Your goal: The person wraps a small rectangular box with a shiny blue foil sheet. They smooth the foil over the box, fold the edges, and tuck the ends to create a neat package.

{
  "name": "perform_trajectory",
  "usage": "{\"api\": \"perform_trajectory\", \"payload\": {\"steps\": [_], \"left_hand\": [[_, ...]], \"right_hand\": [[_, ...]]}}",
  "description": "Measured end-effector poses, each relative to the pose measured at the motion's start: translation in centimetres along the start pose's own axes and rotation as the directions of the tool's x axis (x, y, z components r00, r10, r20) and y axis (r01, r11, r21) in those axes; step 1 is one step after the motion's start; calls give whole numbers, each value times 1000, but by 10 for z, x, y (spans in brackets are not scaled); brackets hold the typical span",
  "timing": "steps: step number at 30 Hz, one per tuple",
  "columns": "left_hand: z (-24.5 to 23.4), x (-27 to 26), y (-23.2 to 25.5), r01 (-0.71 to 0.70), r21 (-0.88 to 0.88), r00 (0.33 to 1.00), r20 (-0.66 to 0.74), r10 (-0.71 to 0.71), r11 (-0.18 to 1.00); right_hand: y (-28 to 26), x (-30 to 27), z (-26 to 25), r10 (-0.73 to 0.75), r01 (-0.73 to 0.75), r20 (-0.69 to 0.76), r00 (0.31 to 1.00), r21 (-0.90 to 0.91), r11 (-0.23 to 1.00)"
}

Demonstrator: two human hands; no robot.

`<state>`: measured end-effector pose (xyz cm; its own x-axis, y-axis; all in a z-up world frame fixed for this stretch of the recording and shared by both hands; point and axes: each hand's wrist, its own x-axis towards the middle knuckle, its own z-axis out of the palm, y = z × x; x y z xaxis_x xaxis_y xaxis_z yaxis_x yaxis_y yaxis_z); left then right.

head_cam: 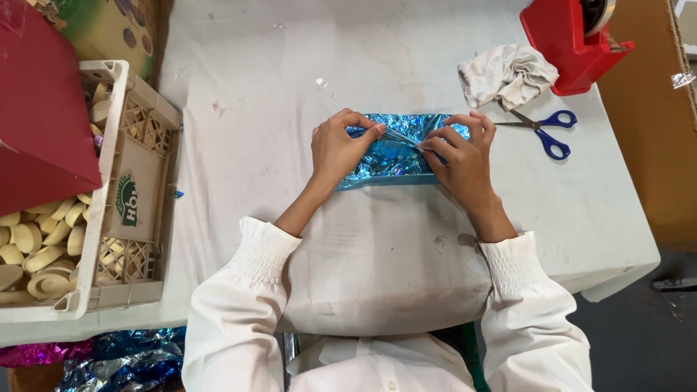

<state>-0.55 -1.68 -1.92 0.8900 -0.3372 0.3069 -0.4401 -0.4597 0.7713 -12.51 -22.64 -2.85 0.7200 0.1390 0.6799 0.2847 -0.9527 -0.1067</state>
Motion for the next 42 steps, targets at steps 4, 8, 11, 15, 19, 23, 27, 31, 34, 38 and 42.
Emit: {"api": "perform_trajectory", "payload": {"steps": [4,8,11,15,19,23,27,31,34,38,42], "left_hand": [[-2,1,0,-48,24,998,-27,49,999],[-2,3,-5,41,-41,999,11,-41,998],[2,16,-33,90,-168,993,-65,-102,982],[-35,51,-91,55,-450,965,-205,-163,891],[-84,44,-74,101,-133,926,-349,-142,986],[-88,43,-122,-114,652,815,-371,446,750],[-75,44,-147,-112,786,913,-161,376,608],[-75,45,-151,-121,778,946,-98,310,616],[-73,45,-156,-138,780,953,-63,297,610],[-87,42,-126,-127,676,979,-32,202,726],[-100,42,-107,-30,657,999,-12,51,753]], "right_hand": [[1,-1,1,-9,9,-4,1000,-3,1000],[1,0,1,-10,10,-1,1000,-5,1000],[3,-1,0,-11,11,-10,1000,-4,1000],[7,-4,-1,9,-8,-18,1000,19,1000],[5,-3,-1,8,-8,-19,1000,30,1000],[5,-3,0,26,-25,-10,1000,21,999],[7,-5,2,32,-32,-3,999,5,999],[6,-4,2,36,-36,4,999,11,999],[7,-5,2,32,-32,-1,999,3,999],[7,-4,1,27,-27,-5,1000,16,1000],[6,-3,0,23,-23,-21,1000,18,1000]]}}
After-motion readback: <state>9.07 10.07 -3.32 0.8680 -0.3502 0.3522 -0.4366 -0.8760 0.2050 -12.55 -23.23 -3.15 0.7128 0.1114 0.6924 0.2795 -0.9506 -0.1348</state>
